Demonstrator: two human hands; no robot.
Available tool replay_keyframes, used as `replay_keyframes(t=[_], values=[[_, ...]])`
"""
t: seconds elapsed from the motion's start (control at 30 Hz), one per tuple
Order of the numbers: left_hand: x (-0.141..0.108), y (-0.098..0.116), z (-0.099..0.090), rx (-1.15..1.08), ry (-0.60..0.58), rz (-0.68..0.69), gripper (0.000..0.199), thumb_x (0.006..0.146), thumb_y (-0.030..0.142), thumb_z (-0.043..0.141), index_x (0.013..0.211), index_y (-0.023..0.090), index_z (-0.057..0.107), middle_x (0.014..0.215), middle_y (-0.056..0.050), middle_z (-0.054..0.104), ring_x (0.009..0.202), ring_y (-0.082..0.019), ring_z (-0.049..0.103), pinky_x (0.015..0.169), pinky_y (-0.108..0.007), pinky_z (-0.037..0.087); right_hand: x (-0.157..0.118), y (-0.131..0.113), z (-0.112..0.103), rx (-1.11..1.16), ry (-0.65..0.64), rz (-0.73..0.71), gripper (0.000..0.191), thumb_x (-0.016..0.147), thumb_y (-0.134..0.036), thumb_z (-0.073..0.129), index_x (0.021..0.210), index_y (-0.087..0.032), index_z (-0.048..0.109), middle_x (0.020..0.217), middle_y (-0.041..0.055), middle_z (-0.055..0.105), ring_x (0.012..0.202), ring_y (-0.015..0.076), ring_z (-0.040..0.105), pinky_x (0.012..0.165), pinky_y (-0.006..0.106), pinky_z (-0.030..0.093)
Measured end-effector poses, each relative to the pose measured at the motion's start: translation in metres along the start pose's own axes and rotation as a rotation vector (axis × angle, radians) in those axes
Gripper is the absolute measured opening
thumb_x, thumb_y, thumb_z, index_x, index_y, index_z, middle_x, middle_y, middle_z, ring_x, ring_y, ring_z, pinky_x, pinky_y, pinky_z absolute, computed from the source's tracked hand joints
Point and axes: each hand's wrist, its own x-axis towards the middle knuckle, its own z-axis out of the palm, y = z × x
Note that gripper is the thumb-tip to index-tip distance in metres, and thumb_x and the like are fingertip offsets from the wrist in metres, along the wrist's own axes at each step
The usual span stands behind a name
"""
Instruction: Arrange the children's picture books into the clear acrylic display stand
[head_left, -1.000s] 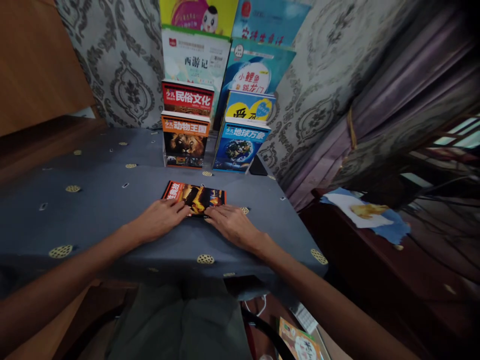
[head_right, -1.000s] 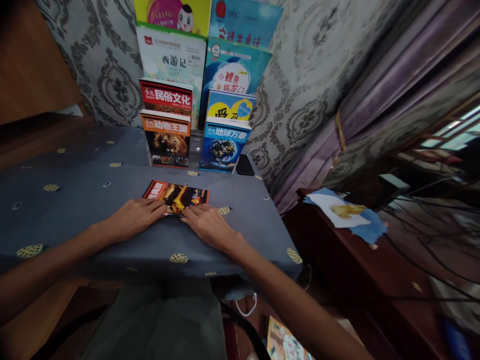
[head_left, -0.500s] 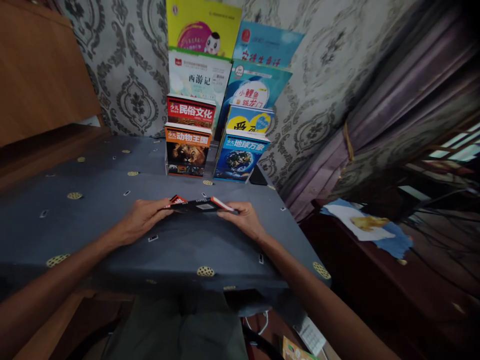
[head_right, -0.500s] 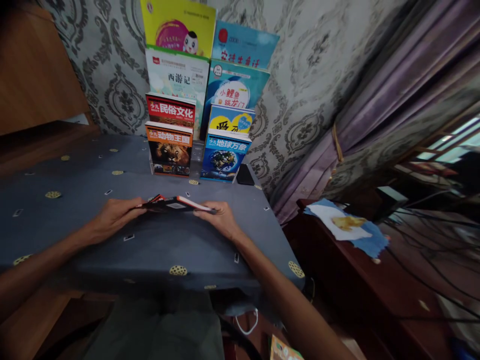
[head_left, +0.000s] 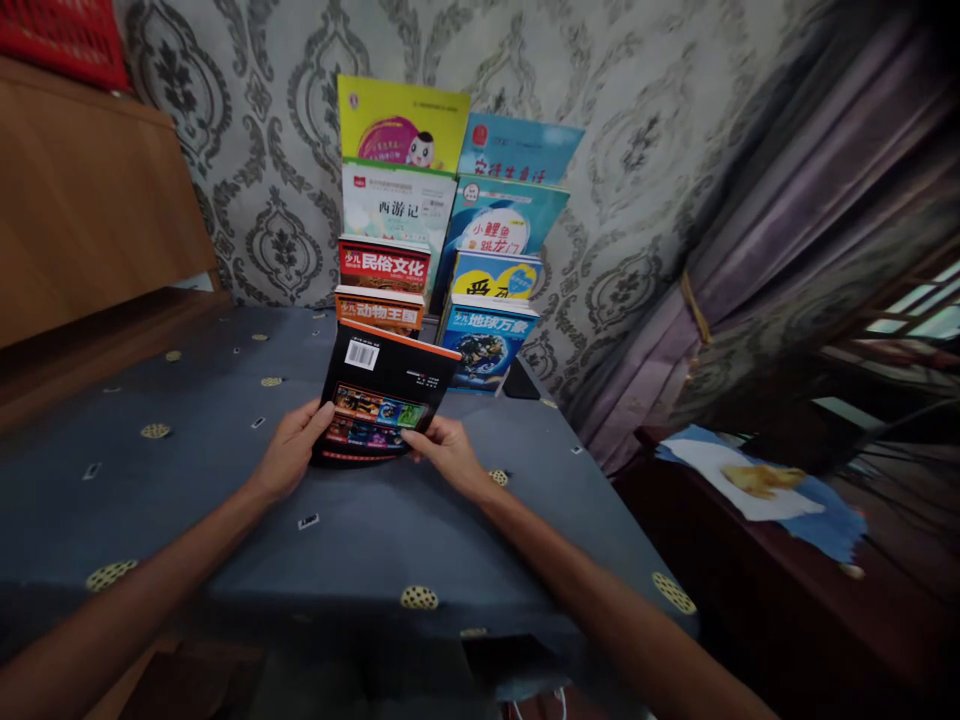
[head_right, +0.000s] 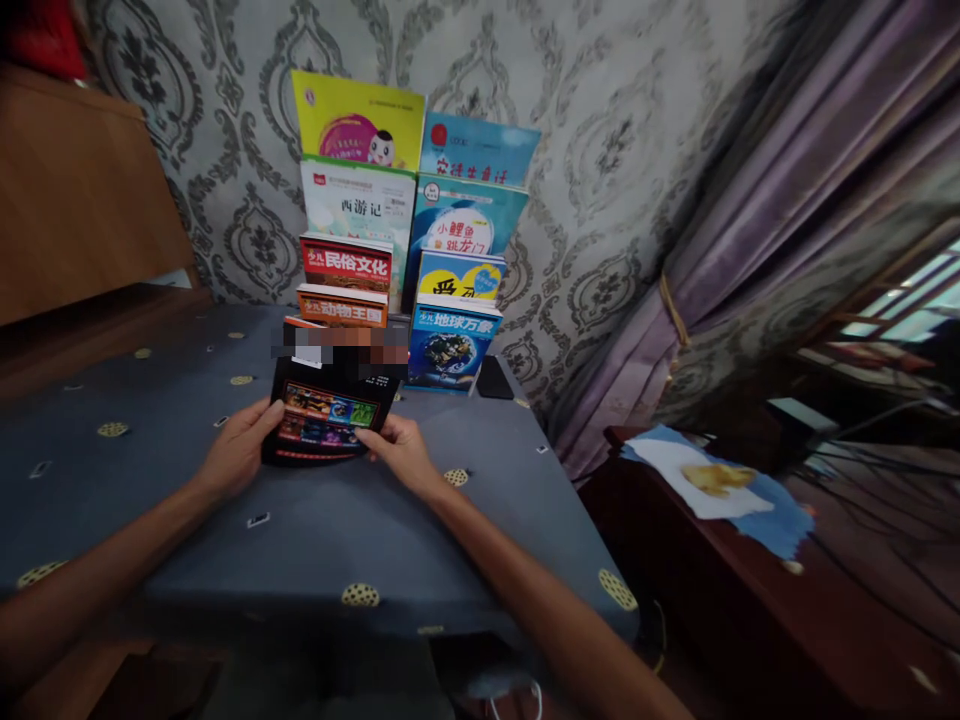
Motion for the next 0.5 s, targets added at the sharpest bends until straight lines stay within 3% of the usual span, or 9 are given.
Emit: replay_keyframes(t=[0.17, 0.33, 0.5], values=[[0.006, 0.000, 0.004, -0.056, 0.071, -0.013, 0.065, 0.085, 0.069, 0.063, 0.120, 0.016, 0.069, 0.104, -0.010, 0.078, 0.104, -0.030, 0.072, 0.092, -0.045, 0.059, 0.004, -0.008, -0.004, -0.015, -0.016, 0.000, 0.046, 0.078, -0.066, 0.071, 0.084, -0.022, 0.063, 0.053, -0.0076, 0.052, 0.041, 0.0085, 0.043, 0.041, 0.022, 0.039], [0.013, -0.008, 0.000, 0.118, 0.046, 0.073, 0.055, 0.094, 0.054, 0.056, 0.139, 0.024, 0.049, 0.122, -0.009, 0.072, 0.107, -0.027, 0.071, 0.092, -0.045, 0.059, -0.003, -0.005, -0.011, 0.018, -0.093, 0.151, 0.054, 0.081, -0.059, 0.072, 0.118, -0.023, 0.057, 0.056, -0.0096, 0.056, 0.038, 0.0077, 0.043, 0.034, 0.019, 0.032], [0.023, -0.031, -0.017, 0.242, 0.033, -0.011, 0.059, 0.090, 0.043, 0.057, 0.142, 0.023, 0.039, 0.121, -0.012, 0.070, 0.106, -0.027, 0.070, 0.091, -0.047, 0.058, -0.014, 0.012, -0.017, 0.042, -0.150, 0.322, 0.058, 0.076, -0.059, 0.077, 0.112, -0.023, 0.051, 0.054, -0.0124, 0.055, 0.034, 0.0060, 0.040, 0.032, 0.018, 0.035]])
